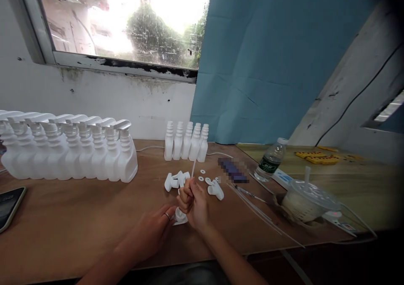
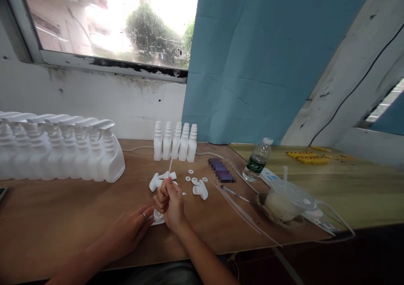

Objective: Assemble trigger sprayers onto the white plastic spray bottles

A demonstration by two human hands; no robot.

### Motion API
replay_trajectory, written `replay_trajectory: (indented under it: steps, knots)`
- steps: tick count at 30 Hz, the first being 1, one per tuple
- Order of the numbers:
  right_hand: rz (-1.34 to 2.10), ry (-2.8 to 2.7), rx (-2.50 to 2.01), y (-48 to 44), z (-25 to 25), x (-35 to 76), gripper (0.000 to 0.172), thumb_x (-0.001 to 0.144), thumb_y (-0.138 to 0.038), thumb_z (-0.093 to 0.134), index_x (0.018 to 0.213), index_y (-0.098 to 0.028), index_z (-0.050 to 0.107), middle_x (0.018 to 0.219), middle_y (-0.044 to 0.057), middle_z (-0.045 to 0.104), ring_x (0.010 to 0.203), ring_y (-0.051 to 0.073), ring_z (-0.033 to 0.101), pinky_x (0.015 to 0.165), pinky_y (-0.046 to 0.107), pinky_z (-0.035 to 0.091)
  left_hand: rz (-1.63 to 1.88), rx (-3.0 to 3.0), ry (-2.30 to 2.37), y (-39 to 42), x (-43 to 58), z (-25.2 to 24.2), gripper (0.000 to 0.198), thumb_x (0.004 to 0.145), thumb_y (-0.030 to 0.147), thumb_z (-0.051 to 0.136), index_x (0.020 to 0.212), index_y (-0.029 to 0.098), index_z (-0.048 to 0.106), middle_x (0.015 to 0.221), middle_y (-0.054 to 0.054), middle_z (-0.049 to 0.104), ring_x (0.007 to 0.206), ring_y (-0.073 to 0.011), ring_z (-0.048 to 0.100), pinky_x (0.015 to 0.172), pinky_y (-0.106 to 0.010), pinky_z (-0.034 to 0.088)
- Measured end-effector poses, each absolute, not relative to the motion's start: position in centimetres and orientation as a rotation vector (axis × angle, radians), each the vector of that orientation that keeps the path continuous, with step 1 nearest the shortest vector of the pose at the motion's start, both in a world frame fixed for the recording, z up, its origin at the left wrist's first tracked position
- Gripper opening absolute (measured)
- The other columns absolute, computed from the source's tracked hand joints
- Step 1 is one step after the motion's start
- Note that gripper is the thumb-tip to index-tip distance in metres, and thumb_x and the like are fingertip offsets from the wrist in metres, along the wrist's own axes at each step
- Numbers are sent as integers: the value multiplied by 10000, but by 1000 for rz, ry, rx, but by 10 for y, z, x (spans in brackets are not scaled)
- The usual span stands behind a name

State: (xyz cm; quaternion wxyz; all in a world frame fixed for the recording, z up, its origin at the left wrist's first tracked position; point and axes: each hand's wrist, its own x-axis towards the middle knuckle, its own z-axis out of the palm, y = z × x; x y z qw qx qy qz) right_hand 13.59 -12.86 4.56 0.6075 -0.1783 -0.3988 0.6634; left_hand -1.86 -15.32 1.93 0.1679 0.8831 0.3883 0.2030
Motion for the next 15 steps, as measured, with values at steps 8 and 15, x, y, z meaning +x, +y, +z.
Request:
replay_trajectory:
  steps: [8,15]
  knots:
    - [1541,-890,-386,-126,47,138,545,827,-573,628,586,-200,311,479,-107,178,381,30,94,345,158,66,566,2537,1093,-152,-21,16,282,1002,256,320,1188,223,530,1118,-83,626,975,-230,623,837,-353,499]
    - [1528,-1016,-447,-125,43,130,565,806,-607,635,580,-200,314,451,-116,219,347,10,109,329,150,61,537,2527,1082,-151,-20,15,256,986,206,307,1072,195,548,1086,-91,634,908,-216,636,776,-320,500]
